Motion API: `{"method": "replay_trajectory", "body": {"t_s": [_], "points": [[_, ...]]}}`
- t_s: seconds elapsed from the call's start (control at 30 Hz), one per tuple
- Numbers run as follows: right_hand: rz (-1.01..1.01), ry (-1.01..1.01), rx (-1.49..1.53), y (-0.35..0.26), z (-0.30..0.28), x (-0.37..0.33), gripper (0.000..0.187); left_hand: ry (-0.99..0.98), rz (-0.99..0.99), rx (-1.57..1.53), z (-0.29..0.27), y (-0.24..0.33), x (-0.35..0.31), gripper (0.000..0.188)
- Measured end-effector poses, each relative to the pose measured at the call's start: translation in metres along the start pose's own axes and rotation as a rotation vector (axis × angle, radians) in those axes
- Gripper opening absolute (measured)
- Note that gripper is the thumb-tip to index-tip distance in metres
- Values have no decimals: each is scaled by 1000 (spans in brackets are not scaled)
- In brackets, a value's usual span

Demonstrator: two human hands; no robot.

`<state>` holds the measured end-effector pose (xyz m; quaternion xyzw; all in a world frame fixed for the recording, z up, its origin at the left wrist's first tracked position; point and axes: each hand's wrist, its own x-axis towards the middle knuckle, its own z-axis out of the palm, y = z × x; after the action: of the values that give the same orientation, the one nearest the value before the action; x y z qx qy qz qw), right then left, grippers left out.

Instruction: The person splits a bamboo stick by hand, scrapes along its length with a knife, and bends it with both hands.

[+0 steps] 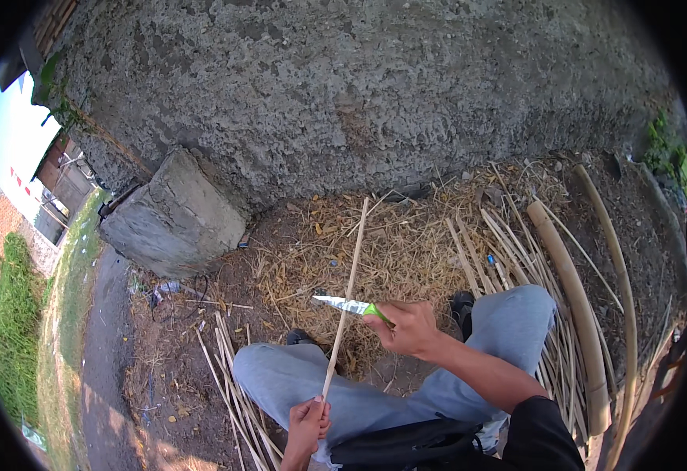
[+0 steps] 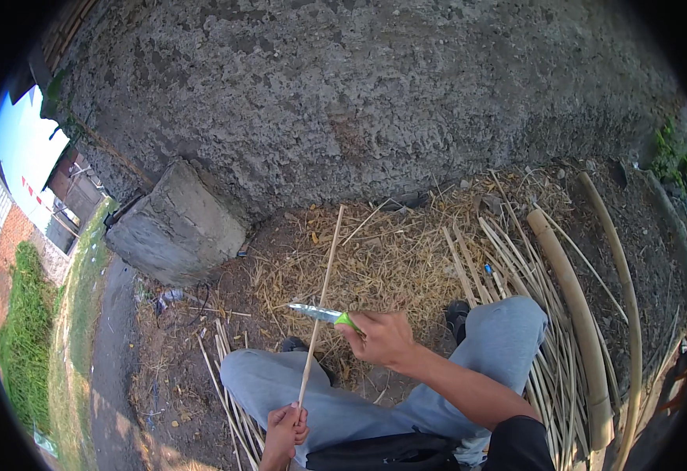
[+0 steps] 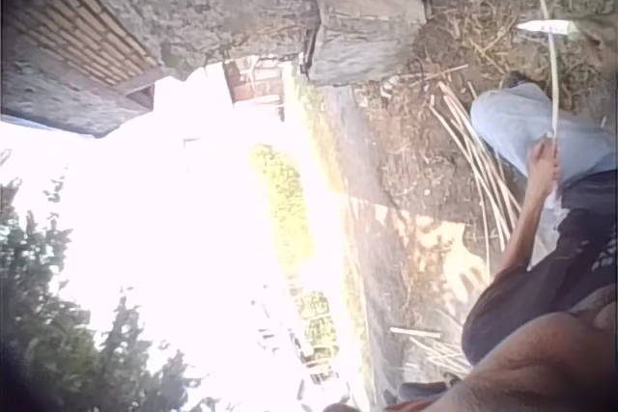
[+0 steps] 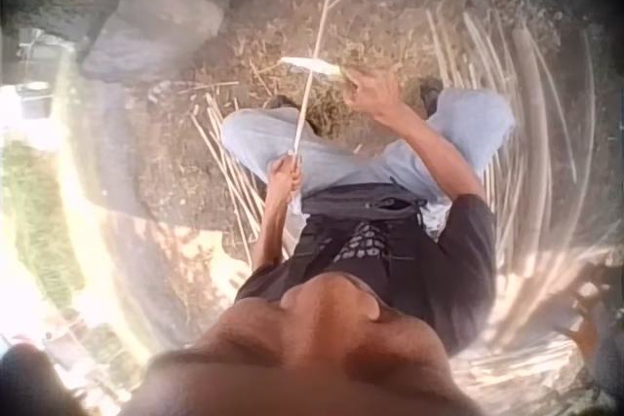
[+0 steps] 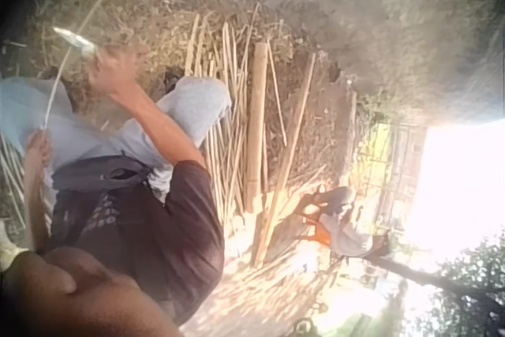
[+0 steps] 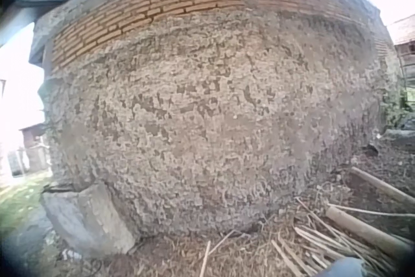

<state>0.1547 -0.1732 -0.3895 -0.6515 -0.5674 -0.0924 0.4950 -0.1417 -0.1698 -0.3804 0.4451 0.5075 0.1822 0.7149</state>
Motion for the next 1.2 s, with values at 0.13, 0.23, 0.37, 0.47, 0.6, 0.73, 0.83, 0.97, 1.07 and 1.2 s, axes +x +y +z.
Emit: {"method": "replay_trajectory", "body": {"t_s": [0.13, 0.23, 0.37, 0.47, 0.6, 0.73, 0.83, 0.97, 1.07, 1.2], "points": [[-6, -61, -81, 3, -6, 2, 22, 1, -45, -37, -16, -14, -8, 39], [-59, -66, -18, -14, -7, -7, 23, -10, -45, -69, -26, -27, -3, 38], [101, -56, -93, 18, -5, 7, 24, 101, -105, 12, -27, -38, -14, 23], [-1, 24, -19, 12, 2, 6, 25, 119, -75, 33, -31, -41, -16, 26], [60, -64, -31, 3, -2, -2, 25, 107, -53, 108, -35, -46, -24, 28], [83, 13, -78, 28, -4, 17, 24, 69, 4, 140, -44, -52, -29, 29], [24, -4, -71, 25, 3, 11, 26, 138, -5, 81, -56, -63, -19, 30], [543, -104, -229, 74, -14, 37, 36, 159, 58, 145, -52, -62, -45, 32], [897, -127, 45, 111, -12, 36, 42, 258, 163, 379, -80, -81, -32, 35], [1272, -102, 636, 93, 12, 12, 43, 475, 527, 745, -48, -43, -36, 32]]}}
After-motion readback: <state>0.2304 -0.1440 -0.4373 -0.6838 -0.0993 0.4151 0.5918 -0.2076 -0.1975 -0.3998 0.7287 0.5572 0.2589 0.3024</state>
